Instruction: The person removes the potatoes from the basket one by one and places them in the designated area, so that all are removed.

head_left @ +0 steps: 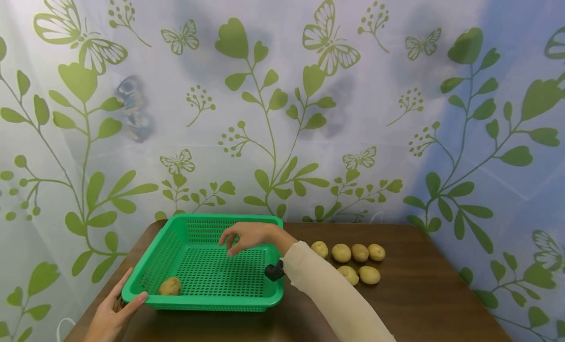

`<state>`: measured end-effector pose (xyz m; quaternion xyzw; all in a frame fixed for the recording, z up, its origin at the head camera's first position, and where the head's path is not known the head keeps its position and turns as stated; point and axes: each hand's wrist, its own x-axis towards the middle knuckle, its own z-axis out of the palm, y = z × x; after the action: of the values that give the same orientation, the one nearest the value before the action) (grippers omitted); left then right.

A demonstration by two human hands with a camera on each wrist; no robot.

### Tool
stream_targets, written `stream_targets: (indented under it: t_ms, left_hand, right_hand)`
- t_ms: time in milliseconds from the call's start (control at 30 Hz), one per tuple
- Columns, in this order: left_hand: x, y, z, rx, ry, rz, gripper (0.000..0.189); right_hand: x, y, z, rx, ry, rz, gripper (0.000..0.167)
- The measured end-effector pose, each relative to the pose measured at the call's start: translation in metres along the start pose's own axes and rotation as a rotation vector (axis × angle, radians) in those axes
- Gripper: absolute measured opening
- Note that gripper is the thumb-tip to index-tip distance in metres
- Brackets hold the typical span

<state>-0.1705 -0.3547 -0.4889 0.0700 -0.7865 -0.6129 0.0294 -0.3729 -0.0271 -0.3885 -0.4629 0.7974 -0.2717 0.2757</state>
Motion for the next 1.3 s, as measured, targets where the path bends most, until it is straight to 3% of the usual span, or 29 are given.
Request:
stream_targets:
  t_ms: [233,533,733,900,1000,1133,1300]
  left_hand:
    - [0.0,0.0,0.0,0.008,0.007,0.004,0.088]
    - [0.004,0.002,0.011,-0.011,-0.004,0.018,0.088]
    - [0.001,-0.001,0.004,0.002,0.02,0.0,0.086]
    - [0.001,-0.01,-0.003,-0.177,0.003,0.02,0.087]
    - [0.002,-0.012,-0.005,-0.213,-0.007,0.013,0.088]
    - [0.003,-0.012,-0.008,-0.14,0.0,-0.029,0.09]
    - [0.008,-0.013,-0.002,-0.215,-0.028,0.006,0.088]
  right_hand:
    - [0.032,-0.005,0.012,0.0,-0.046,-0.024,0.036]
    - [0.059,0.001,0.031,0.01,-0.085,-0.026,0.04]
    - [0.085,-0.008,0.045,-0.041,-0.162,-0.064,0.043]
    - [0.103,-0.011,0.06,-0.053,-0.243,-0.063,0.049]
    - [0.11,-0.011,0.069,-0.057,-0.306,-0.058,0.057]
    - [0.115,-0.011,0.077,0.067,-0.399,-0.075,0.069]
    - [0.112,-0.008,0.075,0.205,-0.428,-0.064,0.068]
